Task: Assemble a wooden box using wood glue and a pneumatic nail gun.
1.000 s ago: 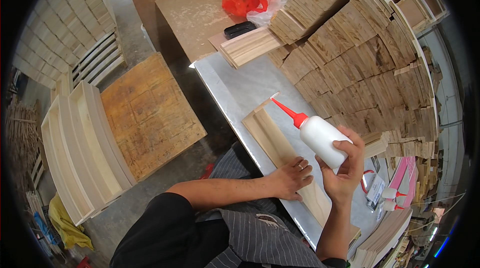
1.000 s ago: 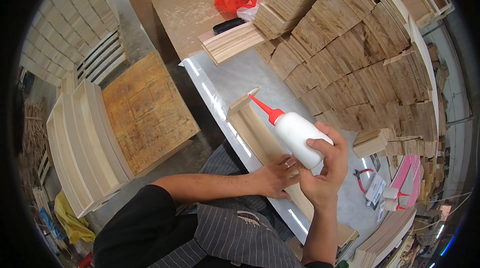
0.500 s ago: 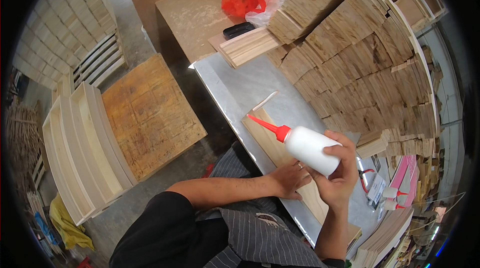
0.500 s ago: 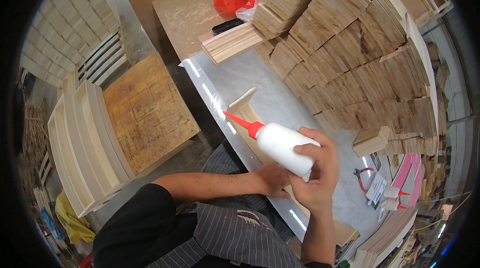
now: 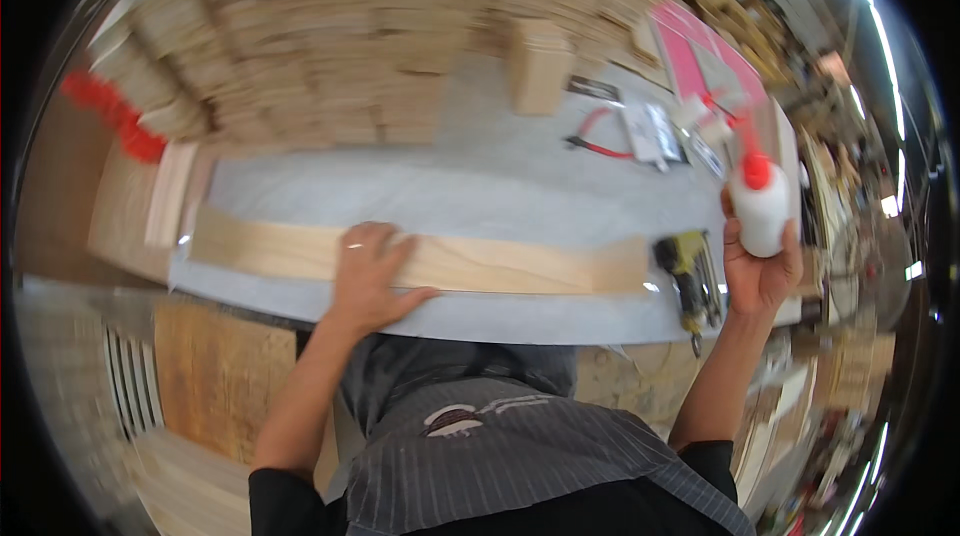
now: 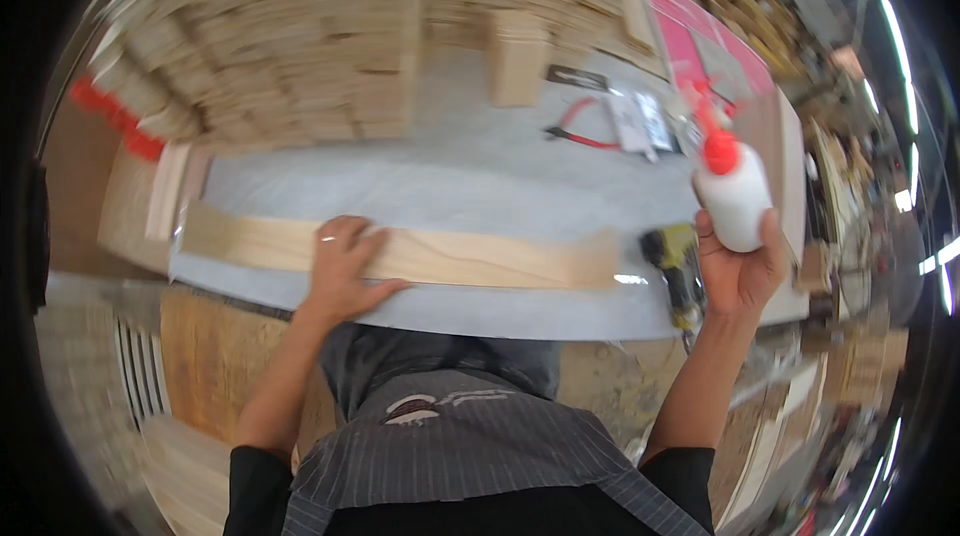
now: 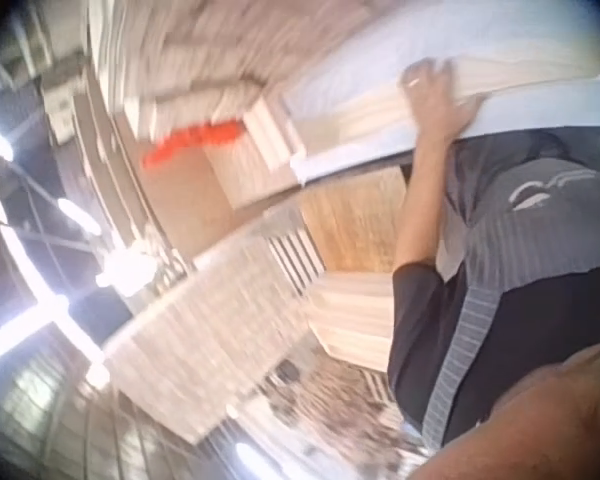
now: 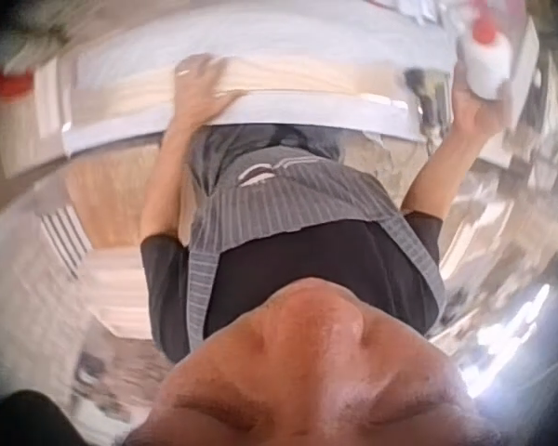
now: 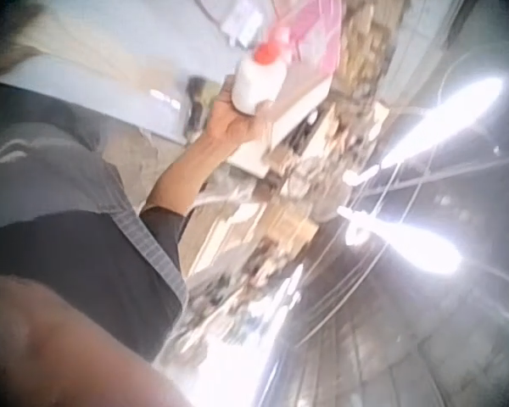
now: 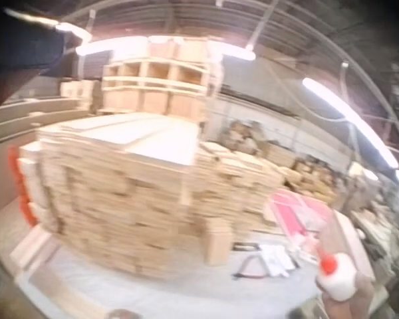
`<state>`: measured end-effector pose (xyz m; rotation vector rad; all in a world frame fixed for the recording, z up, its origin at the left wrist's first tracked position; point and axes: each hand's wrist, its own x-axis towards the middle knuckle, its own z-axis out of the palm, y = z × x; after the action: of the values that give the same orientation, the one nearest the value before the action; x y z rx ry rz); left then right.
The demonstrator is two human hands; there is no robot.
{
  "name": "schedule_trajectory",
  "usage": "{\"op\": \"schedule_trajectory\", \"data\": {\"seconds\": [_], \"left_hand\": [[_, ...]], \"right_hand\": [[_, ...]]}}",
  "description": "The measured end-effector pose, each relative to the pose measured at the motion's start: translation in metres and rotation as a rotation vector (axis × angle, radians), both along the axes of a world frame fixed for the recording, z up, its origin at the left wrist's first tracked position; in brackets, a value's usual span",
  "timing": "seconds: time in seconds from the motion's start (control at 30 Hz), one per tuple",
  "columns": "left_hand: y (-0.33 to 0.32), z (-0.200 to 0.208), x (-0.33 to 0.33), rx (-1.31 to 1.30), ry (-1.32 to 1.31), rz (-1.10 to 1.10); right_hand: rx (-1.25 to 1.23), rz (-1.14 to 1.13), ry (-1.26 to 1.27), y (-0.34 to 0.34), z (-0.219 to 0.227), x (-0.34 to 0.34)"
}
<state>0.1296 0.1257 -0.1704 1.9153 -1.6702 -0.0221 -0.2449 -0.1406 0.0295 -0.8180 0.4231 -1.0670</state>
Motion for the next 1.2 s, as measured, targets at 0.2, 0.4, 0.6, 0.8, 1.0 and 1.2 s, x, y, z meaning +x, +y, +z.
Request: {"op": "schedule_trajectory", "data": {"seconds": [0.2,0.4,0.6,0.8,1.0,1.2], "left_hand": [[-0.03,0.024,-0.039,0.036,-0.023,-0.062],[-0.056,0.017,-0.08,0.041,-0.024,-0.086],[-0.057,0.013,-0.084,0.058,-0.038,-0.056],[-0.058,0.015,-0.085,0.05,-0.032,-0.052],[-0.058,0.015,-0.085,0.052,-0.039,-0.044],[-0.058,0.015,-0.084,0.057,-0.049,-0.042]], "right_hand": [[-0.233,-0.212,0.63,0.016,-0.022,-0.098],[-0.373,-0.233,0.756,0.017,-0.036,-0.096],[-0.404,-0.168,0.77,0.009,-0.048,-0.098],[-0.44,-0.136,0.767,0.007,-0.051,-0.096],[-0.459,-0.128,0.78,0.005,-0.048,-0.092],[-0.482,-0.117,0.794,0.005,-0.046,-0.095]]}}
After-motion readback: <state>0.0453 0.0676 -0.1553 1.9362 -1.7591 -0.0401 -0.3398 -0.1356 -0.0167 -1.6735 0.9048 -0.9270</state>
